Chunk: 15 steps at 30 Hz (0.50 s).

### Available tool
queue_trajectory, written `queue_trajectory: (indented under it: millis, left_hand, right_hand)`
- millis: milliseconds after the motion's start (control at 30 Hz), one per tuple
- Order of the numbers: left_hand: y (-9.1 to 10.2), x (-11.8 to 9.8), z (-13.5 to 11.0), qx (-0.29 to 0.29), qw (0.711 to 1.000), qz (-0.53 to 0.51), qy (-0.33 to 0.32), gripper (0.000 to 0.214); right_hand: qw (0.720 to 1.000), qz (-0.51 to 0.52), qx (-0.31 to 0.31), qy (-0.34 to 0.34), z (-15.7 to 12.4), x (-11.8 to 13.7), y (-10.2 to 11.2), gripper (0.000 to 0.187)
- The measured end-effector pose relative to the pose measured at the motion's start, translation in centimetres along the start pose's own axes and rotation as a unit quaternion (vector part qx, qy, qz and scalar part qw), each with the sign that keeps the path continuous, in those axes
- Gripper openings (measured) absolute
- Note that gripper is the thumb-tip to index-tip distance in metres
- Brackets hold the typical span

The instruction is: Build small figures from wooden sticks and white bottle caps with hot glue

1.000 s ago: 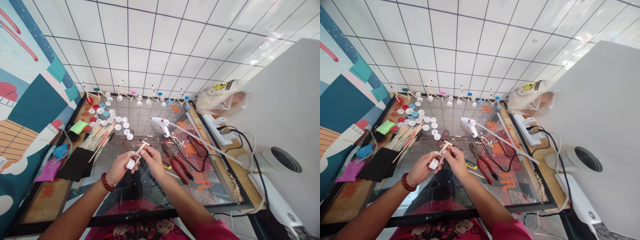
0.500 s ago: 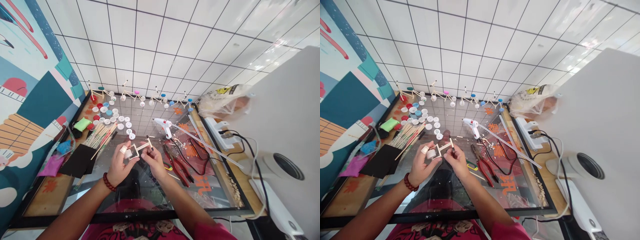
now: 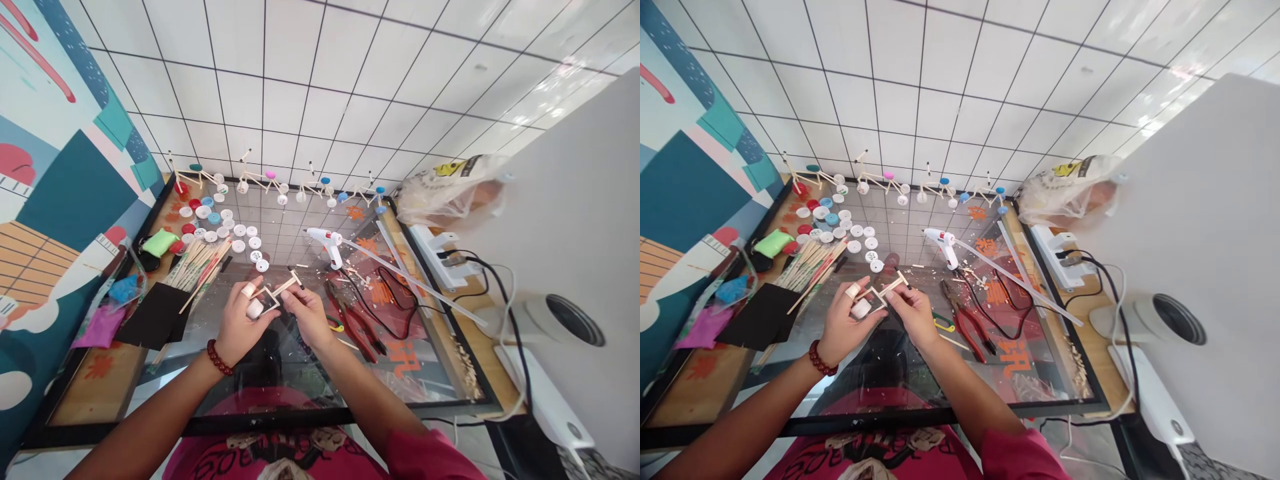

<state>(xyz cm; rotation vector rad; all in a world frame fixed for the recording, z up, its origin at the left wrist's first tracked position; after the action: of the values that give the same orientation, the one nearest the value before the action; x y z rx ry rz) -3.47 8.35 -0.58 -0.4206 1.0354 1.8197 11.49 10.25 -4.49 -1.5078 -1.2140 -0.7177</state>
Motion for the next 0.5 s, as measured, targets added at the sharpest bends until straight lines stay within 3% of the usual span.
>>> queue_trajectory:
  millis: [133,233,333,433,500]
  left_hand:
    - [-0.3,0.9,0.0,-0.003,0.997,-0.050,0.060,0.060]
    - [-0.6,1.7,-0.2,-0.014,0.986,-0.121,0.117,0.046]
    - [-1.8,3.2,-1.2,-0.019,0.947,-0.233,0.222,0.030]
    - [-2.8,4.4,-2.4,-0.046,0.893,-0.322,0.311,0.033]
    - [-3.0,4.7,-2.7,-0.066,0.874,-0.345,0.335,0.035]
  right_hand:
    - [1.000,0.012,-0.004,-0.010,0.1,-0.1,0.2,0.027]
    - [1.000,0.015,-0.015,-0.016,0.3,-0.4,0.5,0.030]
    - [0.999,0.015,-0.025,-0.018,0.4,-0.7,0.8,0.031]
    - [0.999,0.014,-0.031,-0.022,0.4,-0.9,0.8,0.031]
    - [0.999,0.012,-0.035,-0.023,0.4,-0.8,0.8,0.032]
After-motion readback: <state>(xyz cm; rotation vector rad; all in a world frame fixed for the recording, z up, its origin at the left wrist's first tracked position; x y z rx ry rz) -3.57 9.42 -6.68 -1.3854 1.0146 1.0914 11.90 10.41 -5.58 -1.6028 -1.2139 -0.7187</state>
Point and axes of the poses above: each hand's wrist, its own z-axis towards the middle knuckle, its own y-axis out of the back of the hand, x = y × z, the point moved 9 cm from there along z, towards the middle knuckle, and after that the axes turned 13 degrees about -y, right-handed, at the moved point
